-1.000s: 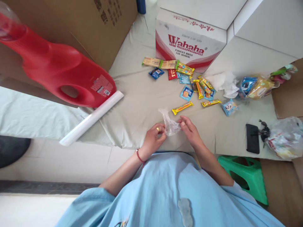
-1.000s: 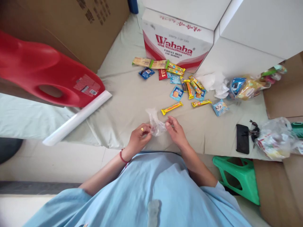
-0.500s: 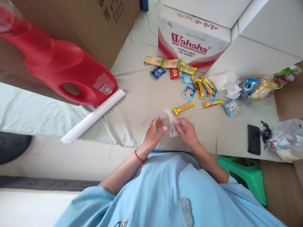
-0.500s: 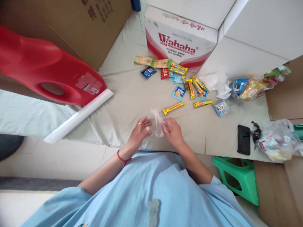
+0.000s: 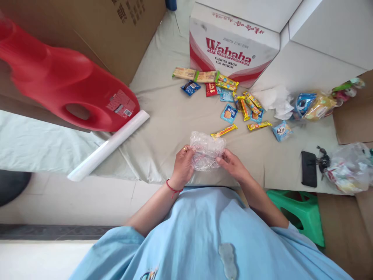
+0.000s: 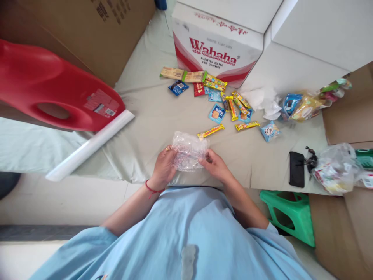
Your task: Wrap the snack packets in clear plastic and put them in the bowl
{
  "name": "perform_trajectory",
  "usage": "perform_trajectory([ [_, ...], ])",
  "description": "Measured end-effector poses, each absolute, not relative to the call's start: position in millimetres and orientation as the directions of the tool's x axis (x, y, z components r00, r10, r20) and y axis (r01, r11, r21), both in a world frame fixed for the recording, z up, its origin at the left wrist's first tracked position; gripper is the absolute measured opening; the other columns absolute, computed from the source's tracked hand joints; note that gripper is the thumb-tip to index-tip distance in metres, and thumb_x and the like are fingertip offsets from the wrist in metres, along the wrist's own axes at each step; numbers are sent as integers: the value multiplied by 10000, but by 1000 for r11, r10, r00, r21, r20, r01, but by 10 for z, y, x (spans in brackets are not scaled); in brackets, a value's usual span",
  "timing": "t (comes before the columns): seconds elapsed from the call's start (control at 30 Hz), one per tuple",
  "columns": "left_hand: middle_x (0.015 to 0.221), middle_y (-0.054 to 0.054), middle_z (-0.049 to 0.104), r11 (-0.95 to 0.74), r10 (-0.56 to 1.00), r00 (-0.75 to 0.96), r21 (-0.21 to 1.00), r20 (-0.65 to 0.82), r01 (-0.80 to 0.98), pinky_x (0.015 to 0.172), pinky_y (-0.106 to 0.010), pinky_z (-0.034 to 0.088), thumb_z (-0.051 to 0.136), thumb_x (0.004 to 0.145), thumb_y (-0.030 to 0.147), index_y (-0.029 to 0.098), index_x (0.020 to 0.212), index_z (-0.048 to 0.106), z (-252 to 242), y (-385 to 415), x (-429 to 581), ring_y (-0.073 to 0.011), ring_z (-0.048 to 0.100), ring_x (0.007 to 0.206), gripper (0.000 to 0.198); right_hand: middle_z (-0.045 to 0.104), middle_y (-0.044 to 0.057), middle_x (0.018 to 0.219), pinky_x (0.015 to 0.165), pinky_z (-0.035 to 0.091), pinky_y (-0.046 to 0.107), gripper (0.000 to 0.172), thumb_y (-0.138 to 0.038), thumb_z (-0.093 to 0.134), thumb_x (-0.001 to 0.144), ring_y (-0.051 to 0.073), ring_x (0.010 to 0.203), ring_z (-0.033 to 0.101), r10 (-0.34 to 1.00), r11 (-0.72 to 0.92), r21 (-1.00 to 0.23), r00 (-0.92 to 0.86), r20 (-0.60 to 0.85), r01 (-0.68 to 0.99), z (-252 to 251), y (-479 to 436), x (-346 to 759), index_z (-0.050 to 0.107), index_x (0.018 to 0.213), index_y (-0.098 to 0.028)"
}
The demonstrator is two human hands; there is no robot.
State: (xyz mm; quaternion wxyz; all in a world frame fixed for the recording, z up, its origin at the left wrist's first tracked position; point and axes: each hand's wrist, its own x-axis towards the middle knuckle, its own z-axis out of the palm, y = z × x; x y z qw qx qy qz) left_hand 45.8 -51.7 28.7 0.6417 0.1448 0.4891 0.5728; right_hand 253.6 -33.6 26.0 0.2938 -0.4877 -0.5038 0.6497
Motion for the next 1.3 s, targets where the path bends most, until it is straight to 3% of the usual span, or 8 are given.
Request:
perform_trajectory([
  [0.2,741,40,552,304,870,-100,684,-484,-663,752,-302,528,804,769,323,221,744,519,275,-513,410,-138,558,720,303,597,-25,769,595,457,233,466,-623,867,729,123,679,538,847,-518,-847,-206,-490,-116,372,-271,2453,663,872,-230],
  [0.5,766,24,552,323,854,-144,726,-500,-607,772,-308,532,751,776,348,232,759,512,162,-491,324,-150,579,746,266,689,-10,778,687,595,287,447,-500,966,640,127,707,660,725,-671,-718,-369,-581,-186,401,-411,2547,741,897,-211],
  [0.6,936,-30,635,337,857,-247,854,-453,-397,804,-327,534,716,823,412,228,898,562,162,-524,336,-186,640,895,252,691,-15,728,684,594,285,390,-462,966,649,117,655,653,728,-660,-737,-369,-577,-149,378,-448,2566,724,809,-203],
  [0.7,1257,-114,614,163,872,-479,982,-98,95,978,-407,516,745,838,436,231,1139,578,222,-641,324,-258,595,1211,401,713,4,745,679,600,293,396,-496,955,653,130,664,661,750,-638,-754,-346,-564,-156,401,-451,2555,737,801,-199],
  [0.83,1127,-100,652,-181,954,-128,864,270,470,1030,-462,472,815,811,465,248,1074,639,321,-837,366,-288,611,1128,384,724,13,764,683,598,286,407,-518,953,643,130,682,659,771,-616,-770,-331,-544,-167,471,-436,2502,757,799,-198],
  [0.93,1088,-105,680,-281,959,113,822,260,495,969,-461,470,853,764,525,251,1057,688,361,-890,487,-302,624,1055,434,717,7,767,690,589,283,392,-519,939,665,126,691,654,780,-597,-787,-342,-525,-155,502,-425,2453,759,807,-201],
  [1.03,963,-87,694,-248,968,97,822,232,512,910,-430,461,731,897,436,250,941,713,382,-861,563,-268,622,960,192,698,-1,748,716,589,302,402,-543,914,692,132,700,648,799,-563,-817,-333,-501,-122,498,-411,2434,750,832,-204],
  [1.3,802,5,642,168,908,-407,977,-103,129,768,-283,451,689,926,407,224,858,667,286,-737,87,-155,580,769,196,708,21,841,698,556,291,420,-591,839,753,136,722,615,855,-484,-875,-206,-477,17,365,-437,2743,714,850,-203],
])
